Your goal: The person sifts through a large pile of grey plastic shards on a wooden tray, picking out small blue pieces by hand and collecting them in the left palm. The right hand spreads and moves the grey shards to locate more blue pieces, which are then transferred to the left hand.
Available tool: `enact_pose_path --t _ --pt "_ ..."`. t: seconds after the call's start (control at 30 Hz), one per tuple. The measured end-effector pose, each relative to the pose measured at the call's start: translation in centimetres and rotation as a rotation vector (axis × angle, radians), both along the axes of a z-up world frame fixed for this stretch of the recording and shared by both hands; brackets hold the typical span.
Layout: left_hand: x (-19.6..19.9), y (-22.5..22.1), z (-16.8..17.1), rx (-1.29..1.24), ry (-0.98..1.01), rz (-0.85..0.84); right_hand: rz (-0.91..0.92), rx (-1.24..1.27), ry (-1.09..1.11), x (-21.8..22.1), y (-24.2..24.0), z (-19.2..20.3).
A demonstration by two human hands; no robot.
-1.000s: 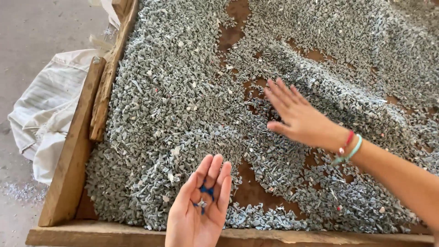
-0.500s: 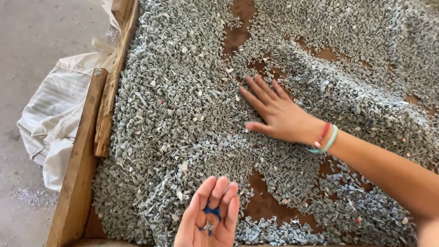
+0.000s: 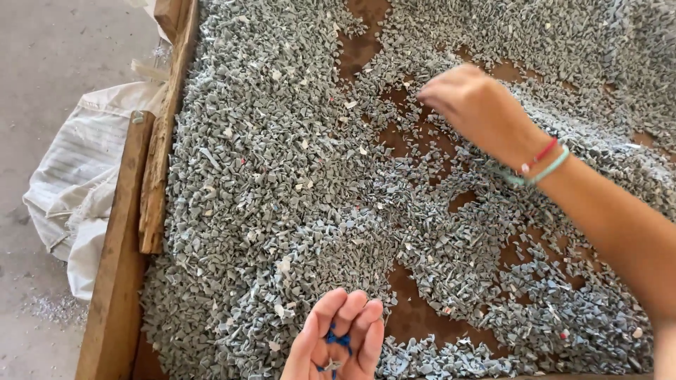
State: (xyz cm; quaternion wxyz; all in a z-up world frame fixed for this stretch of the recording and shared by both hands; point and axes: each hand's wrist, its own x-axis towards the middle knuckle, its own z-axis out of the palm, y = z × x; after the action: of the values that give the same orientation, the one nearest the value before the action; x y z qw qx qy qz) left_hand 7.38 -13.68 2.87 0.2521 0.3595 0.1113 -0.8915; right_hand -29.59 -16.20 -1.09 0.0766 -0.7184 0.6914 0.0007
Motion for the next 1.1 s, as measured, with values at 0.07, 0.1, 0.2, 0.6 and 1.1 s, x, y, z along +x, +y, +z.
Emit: enact_pose_path --t 0.07,0.1,0.2,0.6,1.1 --pt "0.1 0.0 0.1 0.0 0.003 0.002 0.006 -0.009 0.0 -1.2 -1.2 -0.2" --pt "0.1 -0.1 0.2 0.0 0.005 0.003 0.009 -0.014 0.001 -1.8 -1.8 -0.3" --pt "0.3 0.1 -0.5 -0.001 0.013 0.006 0.018 -0.029 0.005 -2.3 -2.9 -0.4" --pt "0.8 0.3 -1.0 0.009 0.023 0.016 0.05 -0.075 -0.001 -2.7 -4.8 -1.0" --pt "1.2 0.3 -1.4 -0.007 0.047 0.006 0.07 -0.161 0.004 -2.4 -6.6 0.4"
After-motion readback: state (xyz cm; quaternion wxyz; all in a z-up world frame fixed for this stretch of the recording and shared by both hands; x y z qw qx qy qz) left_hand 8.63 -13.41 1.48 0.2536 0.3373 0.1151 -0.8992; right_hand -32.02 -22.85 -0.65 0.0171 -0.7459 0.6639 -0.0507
